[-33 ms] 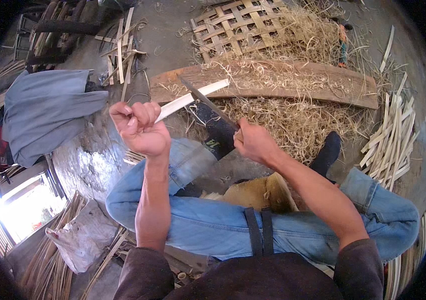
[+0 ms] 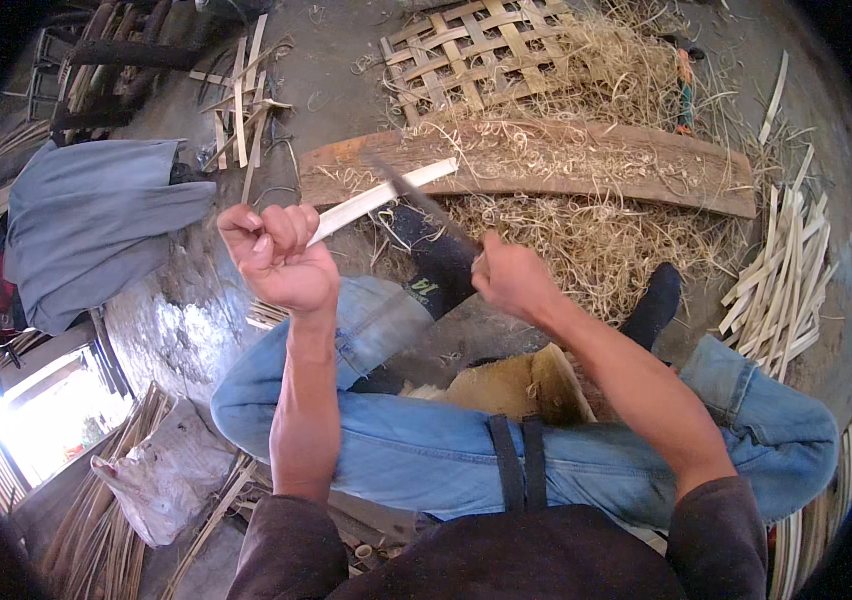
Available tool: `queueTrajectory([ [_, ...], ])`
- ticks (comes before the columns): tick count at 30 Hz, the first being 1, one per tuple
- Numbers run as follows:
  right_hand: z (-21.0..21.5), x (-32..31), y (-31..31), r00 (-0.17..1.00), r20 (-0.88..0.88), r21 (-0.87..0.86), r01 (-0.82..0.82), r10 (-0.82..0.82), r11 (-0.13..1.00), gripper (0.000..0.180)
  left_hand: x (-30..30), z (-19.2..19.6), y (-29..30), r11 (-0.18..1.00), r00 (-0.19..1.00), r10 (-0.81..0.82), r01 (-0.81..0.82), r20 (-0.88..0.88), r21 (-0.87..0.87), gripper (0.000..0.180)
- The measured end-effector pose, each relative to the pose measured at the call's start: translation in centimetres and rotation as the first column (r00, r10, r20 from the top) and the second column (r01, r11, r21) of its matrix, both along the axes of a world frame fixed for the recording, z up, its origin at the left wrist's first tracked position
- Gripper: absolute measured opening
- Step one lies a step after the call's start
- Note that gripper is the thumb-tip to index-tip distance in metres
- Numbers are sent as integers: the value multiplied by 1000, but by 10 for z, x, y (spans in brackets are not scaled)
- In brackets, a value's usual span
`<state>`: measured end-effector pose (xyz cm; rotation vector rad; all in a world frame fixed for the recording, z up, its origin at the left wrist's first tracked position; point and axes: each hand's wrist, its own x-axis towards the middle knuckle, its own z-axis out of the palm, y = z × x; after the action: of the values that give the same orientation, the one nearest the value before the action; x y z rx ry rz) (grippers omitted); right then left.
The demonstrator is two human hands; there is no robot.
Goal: The person sits cross-legged on the floor and uses a knife to shave thin strips from a wooden stick. The person repeatedly shaves the stick, producing wood shavings that accumulate on the floor.
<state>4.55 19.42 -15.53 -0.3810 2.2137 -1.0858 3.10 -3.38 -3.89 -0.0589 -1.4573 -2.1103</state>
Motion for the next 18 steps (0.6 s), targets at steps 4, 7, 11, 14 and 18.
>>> queueTrajectory([
  [4,-22,-12,15,998,41,148,30,-37,989,37,-2,1,-1,999,999,-33,33,-20,4,17],
  [7,-19,-14,21,999,38,165,-3,-4,986,36,-2,2,-1,999,999,-36,36,-15,0,15],
  [11,-40,-27,35,999,-42,209,30,-22,978,37,-11,19,-14,997,997,-24,29,-77,73,11],
  [14,-33,-18,29,995,-3,139,100,-100,985,35,-7,26,-33,995,998,-6,12,-60,100,8],
  [18,-18,7,4,956,-3,-28,292,-292,956,38,-11,-5,-20,983,994,97,-103,42,150,13],
])
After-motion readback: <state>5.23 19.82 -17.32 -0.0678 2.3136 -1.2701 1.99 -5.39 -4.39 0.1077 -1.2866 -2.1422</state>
